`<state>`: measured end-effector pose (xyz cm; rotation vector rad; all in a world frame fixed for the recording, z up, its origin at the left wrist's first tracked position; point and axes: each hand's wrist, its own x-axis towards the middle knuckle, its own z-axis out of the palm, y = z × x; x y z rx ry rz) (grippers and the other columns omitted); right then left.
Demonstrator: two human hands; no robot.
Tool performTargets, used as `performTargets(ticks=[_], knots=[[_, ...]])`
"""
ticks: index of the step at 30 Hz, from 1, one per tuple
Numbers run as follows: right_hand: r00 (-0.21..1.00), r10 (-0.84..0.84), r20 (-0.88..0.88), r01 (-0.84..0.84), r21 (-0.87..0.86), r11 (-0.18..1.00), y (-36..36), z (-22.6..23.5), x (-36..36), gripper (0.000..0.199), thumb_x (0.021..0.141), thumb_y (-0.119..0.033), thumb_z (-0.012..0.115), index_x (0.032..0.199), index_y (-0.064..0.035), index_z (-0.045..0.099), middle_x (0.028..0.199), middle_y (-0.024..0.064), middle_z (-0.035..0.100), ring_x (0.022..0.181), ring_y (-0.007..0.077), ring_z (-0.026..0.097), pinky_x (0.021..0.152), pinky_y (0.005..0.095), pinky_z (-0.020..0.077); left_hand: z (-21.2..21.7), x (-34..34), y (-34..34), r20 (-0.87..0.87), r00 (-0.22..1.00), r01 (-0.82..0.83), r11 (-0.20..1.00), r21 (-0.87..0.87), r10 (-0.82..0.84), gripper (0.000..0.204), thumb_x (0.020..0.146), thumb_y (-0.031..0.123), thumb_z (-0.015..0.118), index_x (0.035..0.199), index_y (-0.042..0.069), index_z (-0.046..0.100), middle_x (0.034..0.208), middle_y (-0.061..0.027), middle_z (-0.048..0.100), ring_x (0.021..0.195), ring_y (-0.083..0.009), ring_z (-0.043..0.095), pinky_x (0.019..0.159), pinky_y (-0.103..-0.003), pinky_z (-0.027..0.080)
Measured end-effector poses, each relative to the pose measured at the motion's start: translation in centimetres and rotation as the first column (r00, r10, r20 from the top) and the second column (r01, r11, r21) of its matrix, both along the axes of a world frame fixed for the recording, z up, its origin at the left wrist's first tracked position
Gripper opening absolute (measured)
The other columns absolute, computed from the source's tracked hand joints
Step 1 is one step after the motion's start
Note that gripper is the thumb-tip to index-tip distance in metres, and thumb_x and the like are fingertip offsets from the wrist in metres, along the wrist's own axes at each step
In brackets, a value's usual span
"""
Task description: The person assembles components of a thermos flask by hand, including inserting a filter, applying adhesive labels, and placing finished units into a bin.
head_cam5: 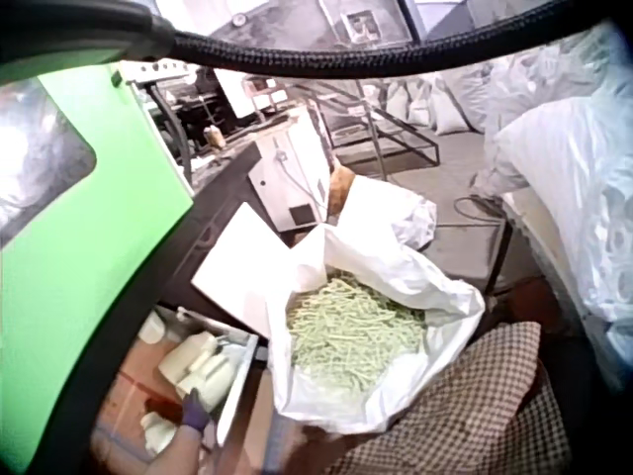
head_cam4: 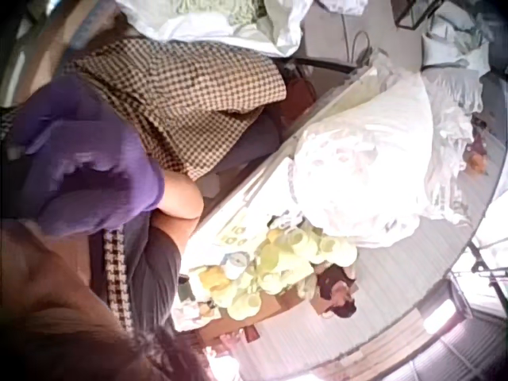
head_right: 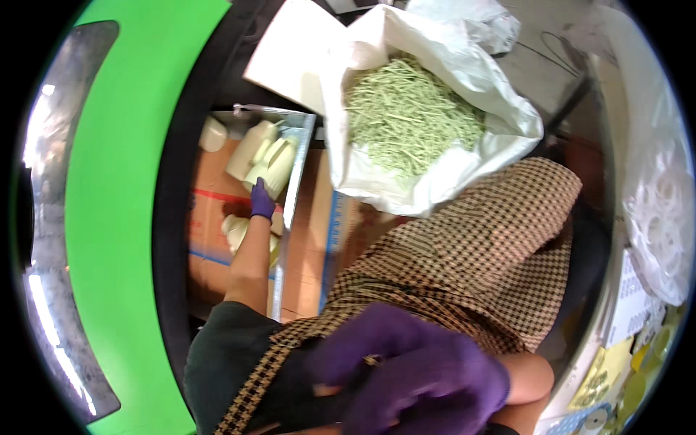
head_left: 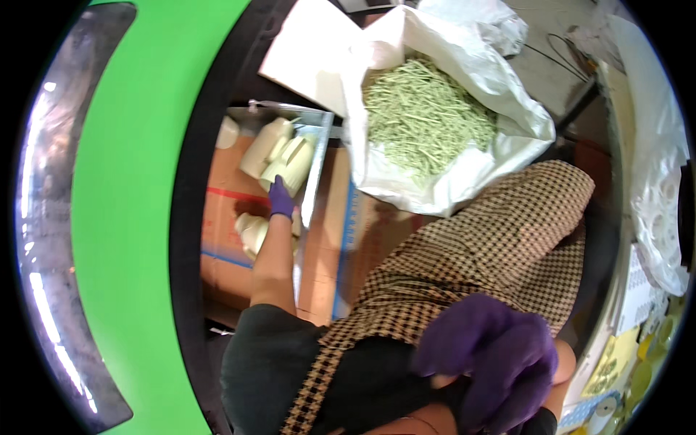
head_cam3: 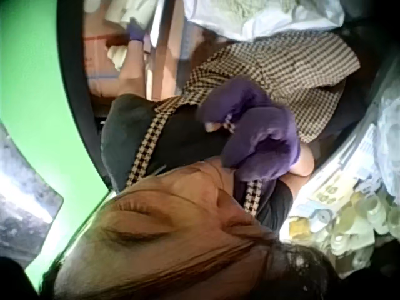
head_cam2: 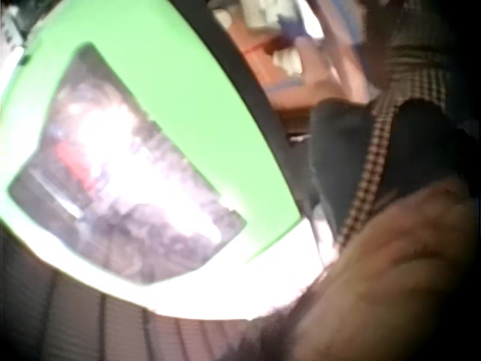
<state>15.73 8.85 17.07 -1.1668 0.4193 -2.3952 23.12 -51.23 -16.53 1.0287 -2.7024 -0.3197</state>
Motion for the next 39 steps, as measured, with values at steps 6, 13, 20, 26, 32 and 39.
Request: performTargets(ticks=[6,13,20,26,32,39], knots=[[0.903,-0.323,0.285,0.124,0.546,0.828,5.9,-3.5,1.9,0.022,0.093,-0.020,0.074,0.086,0.0009,0.072,0.098,0.0152,0.063,0.084,0.0261,0.065,0.076,0.0358,0.0551,7.1,-2.6,-9.3,-0.380,0.753,-0.273,0.780,0.562,0.537,0.054,0.101,0.037,0.057,0.139,-0.001,0.056,0.136,-0.0207,0.064,0.119,-0.0329,0.063,0.104,-0.041,0.050],[0.517,-0.762,0.390,0.243,0.787,0.567,10.6,-7.7,2.8,0.024,0.101,-0.023,0.060,0.105,-0.0001,0.061,0.098,0.0098,0.057,0.084,0.0191,0.055,0.076,0.0312,0.0459,11.2,2.3,-18.0,-0.319,0.805,-0.536,0.844,-0.026,0.501,0.060,0.098,0.028,0.058,0.147,-0.003,0.046,0.140,-0.0230,0.060,0.126,-0.0351,0.061,0.110,-0.043,0.048],[0.705,-0.656,0.268,0.143,0.853,0.502,9.0,-8.7,2.0,0.017,0.096,-0.011,0.052,0.102,0.0010,0.063,0.098,0.0097,0.059,0.087,0.0188,0.057,0.077,0.0319,0.0464,7.4,12.0,-14.0,-0.721,0.193,-0.414,0.721,0.556,0.666,0.060,0.098,0.027,0.059,0.148,-0.002,0.045,0.140,-0.0223,0.059,0.125,-0.0362,0.061,0.108,-0.044,0.049],[0.824,-0.535,-0.187,0.333,0.923,0.190,8.2,-8.1,1.7,0.022,0.086,-0.009,0.059,0.101,0.0034,0.070,0.102,0.0125,0.062,0.091,0.0195,0.060,0.082,0.0294,0.0461,5.3,18.8,-2.6,-0.658,0.064,0.089,0.653,0.752,0.750,0.058,0.100,0.029,0.060,0.148,0.000,0.046,0.142,-0.0219,0.058,0.125,-0.0374,0.061,0.108,-0.047,0.049],[0.806,-0.381,-0.453,0.538,0.829,0.154,6.8,-9.6,0.9,0.034,0.083,-0.007,0.072,0.116,0.0009,0.069,0.111,0.0137,0.065,0.098,0.0222,0.062,0.090,0.0345,0.0497,10.9,13.1,11.4,-0.470,0.501,0.422,0.269,0.866,0.727,0.052,0.107,0.036,0.050,0.146,0.001,0.051,0.146,-0.0181,0.057,0.132,-0.0348,0.057,0.112,-0.052,0.046],[0.655,-0.376,-0.656,0.737,0.664,0.127,5.7,-10.8,-0.3,0.134,0.062,-0.045,0.097,0.162,0.0015,0.020,0.163,0.0263,0.029,0.150,0.0392,0.035,0.121,0.0467,0.0340,16.3,-4.5,25.9,-0.379,0.922,0.376,-0.047,0.926,-0.079,0.046,0.107,0.030,0.052,0.137,-0.005,0.057,0.132,-0.0182,0.065,0.121,-0.0277,0.064,0.107,-0.041,0.050]])
